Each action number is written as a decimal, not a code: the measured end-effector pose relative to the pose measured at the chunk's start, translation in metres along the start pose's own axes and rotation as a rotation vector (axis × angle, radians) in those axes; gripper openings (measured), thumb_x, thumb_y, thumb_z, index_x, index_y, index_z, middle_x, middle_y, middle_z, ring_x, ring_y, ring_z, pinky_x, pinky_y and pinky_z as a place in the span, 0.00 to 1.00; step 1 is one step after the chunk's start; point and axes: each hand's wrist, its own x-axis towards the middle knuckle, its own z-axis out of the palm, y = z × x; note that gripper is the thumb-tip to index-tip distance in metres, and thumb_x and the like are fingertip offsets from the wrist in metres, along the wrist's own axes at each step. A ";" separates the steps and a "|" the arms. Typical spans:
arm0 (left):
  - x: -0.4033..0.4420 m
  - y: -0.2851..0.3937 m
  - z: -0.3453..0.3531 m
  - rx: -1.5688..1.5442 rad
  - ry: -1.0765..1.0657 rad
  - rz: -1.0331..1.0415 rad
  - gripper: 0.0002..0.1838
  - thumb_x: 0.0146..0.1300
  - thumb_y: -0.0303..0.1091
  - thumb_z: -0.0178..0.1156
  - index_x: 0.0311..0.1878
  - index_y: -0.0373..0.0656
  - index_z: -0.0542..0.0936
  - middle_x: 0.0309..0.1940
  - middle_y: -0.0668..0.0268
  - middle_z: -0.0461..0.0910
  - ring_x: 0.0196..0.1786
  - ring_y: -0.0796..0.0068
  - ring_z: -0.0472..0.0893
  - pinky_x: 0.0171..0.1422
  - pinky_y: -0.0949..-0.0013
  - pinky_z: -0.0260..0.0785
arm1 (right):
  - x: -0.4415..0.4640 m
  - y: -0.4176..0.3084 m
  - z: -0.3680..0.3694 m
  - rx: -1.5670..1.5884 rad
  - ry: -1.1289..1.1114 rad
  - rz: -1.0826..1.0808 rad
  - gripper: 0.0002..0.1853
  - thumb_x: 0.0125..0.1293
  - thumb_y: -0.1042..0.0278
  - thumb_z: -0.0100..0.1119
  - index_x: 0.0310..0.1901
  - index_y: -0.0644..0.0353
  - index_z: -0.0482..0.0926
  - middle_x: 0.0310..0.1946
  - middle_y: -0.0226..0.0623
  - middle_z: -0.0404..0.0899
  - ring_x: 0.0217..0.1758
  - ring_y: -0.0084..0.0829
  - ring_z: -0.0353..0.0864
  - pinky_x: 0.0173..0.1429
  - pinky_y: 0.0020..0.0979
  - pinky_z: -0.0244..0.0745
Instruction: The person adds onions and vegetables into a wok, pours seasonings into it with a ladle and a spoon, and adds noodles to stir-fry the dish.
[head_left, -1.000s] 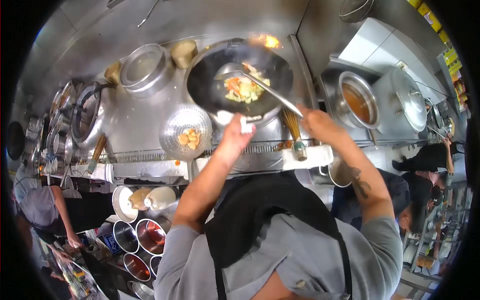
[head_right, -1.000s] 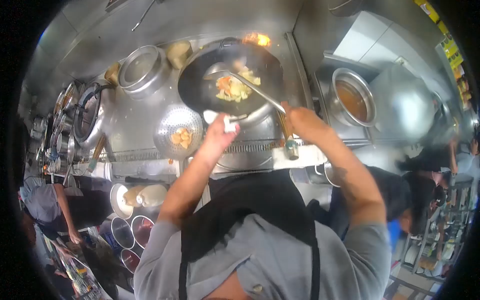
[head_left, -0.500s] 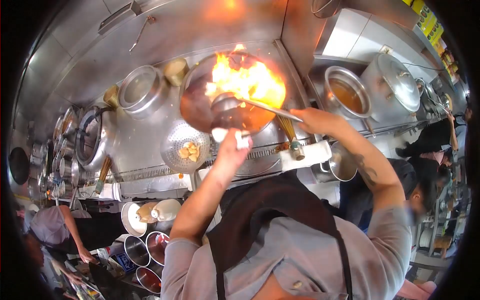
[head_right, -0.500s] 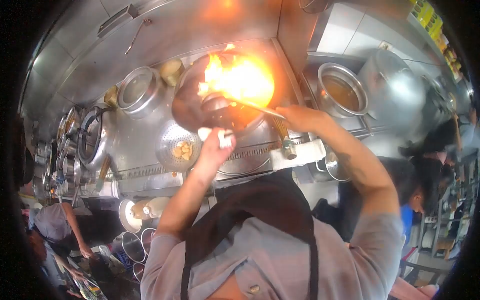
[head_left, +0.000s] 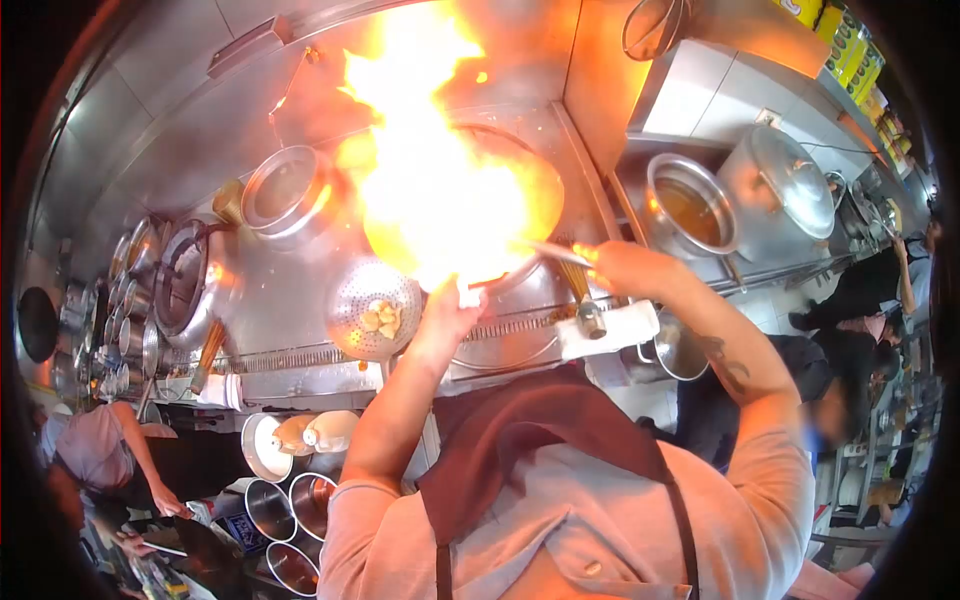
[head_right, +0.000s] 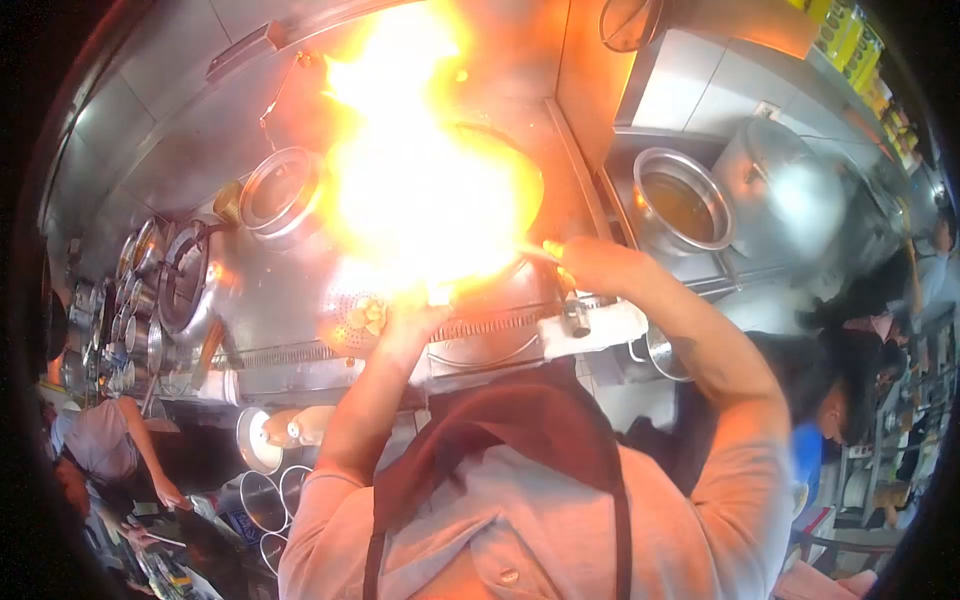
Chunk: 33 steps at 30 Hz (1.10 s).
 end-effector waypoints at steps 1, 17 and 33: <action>-0.010 -0.002 0.000 0.047 -0.014 0.015 0.10 0.71 0.37 0.49 0.48 0.44 0.73 0.37 0.65 0.78 0.35 0.71 0.78 0.33 0.67 0.74 | -0.005 0.004 0.005 0.047 -0.032 -0.022 0.26 0.65 0.69 0.51 0.64 0.70 0.65 0.42 0.59 0.79 0.42 0.53 0.81 0.47 0.45 0.75; 0.005 -0.058 -0.063 0.071 -0.026 0.033 0.07 0.68 0.38 0.51 0.47 0.53 0.72 0.31 0.69 0.76 0.31 0.74 0.77 0.30 0.66 0.72 | 0.056 0.035 0.037 -0.128 0.205 0.198 0.16 0.64 0.72 0.48 0.51 0.68 0.72 0.34 0.55 0.81 0.40 0.53 0.82 0.45 0.50 0.75; 0.111 0.003 -0.065 0.170 -0.061 0.103 0.06 0.64 0.37 0.54 0.42 0.49 0.72 0.33 0.68 0.77 0.36 0.73 0.77 0.30 0.67 0.67 | -0.035 0.038 0.100 0.094 0.484 0.301 0.22 0.65 0.68 0.53 0.58 0.69 0.68 0.36 0.59 0.79 0.41 0.57 0.79 0.44 0.51 0.73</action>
